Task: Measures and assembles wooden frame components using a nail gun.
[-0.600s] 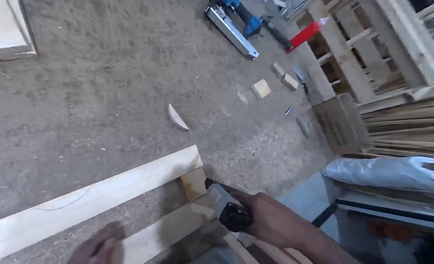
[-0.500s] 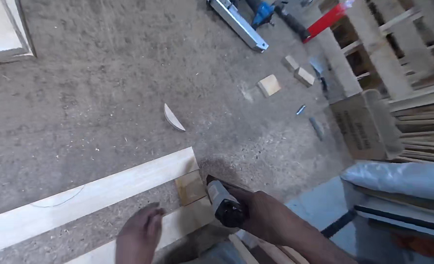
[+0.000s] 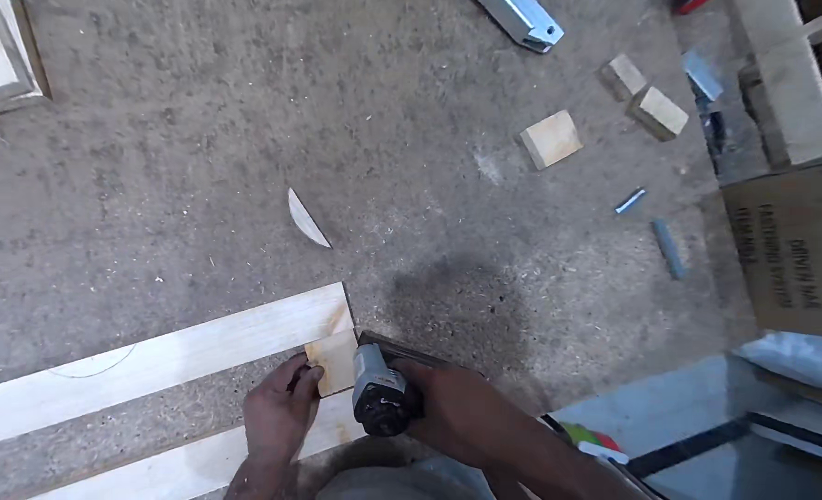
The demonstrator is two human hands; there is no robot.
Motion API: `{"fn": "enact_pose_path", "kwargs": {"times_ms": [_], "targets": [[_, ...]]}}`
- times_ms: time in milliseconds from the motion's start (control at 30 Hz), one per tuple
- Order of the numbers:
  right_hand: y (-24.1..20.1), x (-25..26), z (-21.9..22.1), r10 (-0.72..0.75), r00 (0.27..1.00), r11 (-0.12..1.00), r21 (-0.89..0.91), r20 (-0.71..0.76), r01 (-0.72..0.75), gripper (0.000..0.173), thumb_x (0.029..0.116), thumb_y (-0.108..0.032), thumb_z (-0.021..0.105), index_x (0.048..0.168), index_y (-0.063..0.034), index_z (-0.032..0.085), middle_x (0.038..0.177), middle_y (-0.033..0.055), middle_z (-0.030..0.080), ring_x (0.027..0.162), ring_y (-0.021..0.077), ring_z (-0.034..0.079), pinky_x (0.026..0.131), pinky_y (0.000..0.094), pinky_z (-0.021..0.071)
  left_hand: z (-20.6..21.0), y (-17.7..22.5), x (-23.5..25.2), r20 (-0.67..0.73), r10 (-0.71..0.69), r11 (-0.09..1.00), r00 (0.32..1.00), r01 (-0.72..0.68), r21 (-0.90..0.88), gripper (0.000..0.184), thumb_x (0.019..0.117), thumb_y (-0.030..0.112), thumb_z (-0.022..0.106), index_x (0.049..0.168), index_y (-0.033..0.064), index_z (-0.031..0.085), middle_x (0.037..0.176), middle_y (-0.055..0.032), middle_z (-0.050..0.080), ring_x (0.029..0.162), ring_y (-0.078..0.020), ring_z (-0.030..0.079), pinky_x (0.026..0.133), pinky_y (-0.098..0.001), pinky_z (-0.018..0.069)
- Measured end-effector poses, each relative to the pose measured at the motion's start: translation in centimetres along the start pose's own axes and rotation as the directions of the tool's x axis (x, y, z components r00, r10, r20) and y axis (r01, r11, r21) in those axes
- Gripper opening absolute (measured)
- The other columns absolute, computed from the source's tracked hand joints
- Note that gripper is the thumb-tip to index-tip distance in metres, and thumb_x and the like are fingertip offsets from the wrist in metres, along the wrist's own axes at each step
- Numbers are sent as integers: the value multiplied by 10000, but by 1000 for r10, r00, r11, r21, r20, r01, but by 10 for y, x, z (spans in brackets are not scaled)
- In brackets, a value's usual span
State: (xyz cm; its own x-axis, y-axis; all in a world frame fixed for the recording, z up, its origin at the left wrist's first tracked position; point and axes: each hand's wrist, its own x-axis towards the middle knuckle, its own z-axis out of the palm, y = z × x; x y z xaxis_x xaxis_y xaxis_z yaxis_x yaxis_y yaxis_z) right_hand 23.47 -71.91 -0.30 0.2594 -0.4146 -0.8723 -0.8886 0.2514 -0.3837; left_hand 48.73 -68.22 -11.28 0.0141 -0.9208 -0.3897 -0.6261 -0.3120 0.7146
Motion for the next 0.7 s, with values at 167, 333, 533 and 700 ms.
{"fn": "enact_pose_path", "kwargs": {"times_ms": [167, 333, 533, 700], "targets": [[2, 0, -5, 3, 1000, 1000, 9, 24, -3, 643, 922, -421, 690, 1484, -185, 485, 1091, 194, 693, 1008, 411, 684, 830, 638, 536, 3, -3, 1, -34, 55, 998, 998, -55, -9, 267, 931, 295, 727, 1100, 97, 785, 898, 32, 778, 768, -46, 734, 733, -271, 637], [4, 3, -9, -5, 999, 1000, 6, 47, 5, 654, 920, -436, 694, 1484, -182, 484, 1075, 193, 692, 998, 407, 684, 822, 636, 536, 6, -5, 1, -66, 80, 996, 995, -83, -37, 259, 921, 275, 737, 1094, 88, 786, 897, 32, 779, 763, -33, 730, 721, -244, 632], [8, 4, -7, -8, 1000, 1000, 10, 24, 7, 644, 910, -438, 693, 1468, -184, 498, 1059, 186, 695, 982, 403, 689, 805, 636, 541, -1, 5, 0, -62, 69, 998, 996, -68, 14, 302, 942, 312, 723, 1135, 84, 771, 902, 32, 776, 778, -46, 734, 738, -266, 638], [4, -16, -19, -32, 999, 999, 8, 3, 32, 661, 867, -418, 751, 1447, -192, 529, 1016, 185, 704, 938, 406, 697, 762, 643, 545, -27, 12, 14, -118, 435, 825, 893, -343, 448, 692, 893, 684, 623, 1244, 96, 721, 1201, -184, 707, 1133, -407, 650, 987, -620, 488]]}}
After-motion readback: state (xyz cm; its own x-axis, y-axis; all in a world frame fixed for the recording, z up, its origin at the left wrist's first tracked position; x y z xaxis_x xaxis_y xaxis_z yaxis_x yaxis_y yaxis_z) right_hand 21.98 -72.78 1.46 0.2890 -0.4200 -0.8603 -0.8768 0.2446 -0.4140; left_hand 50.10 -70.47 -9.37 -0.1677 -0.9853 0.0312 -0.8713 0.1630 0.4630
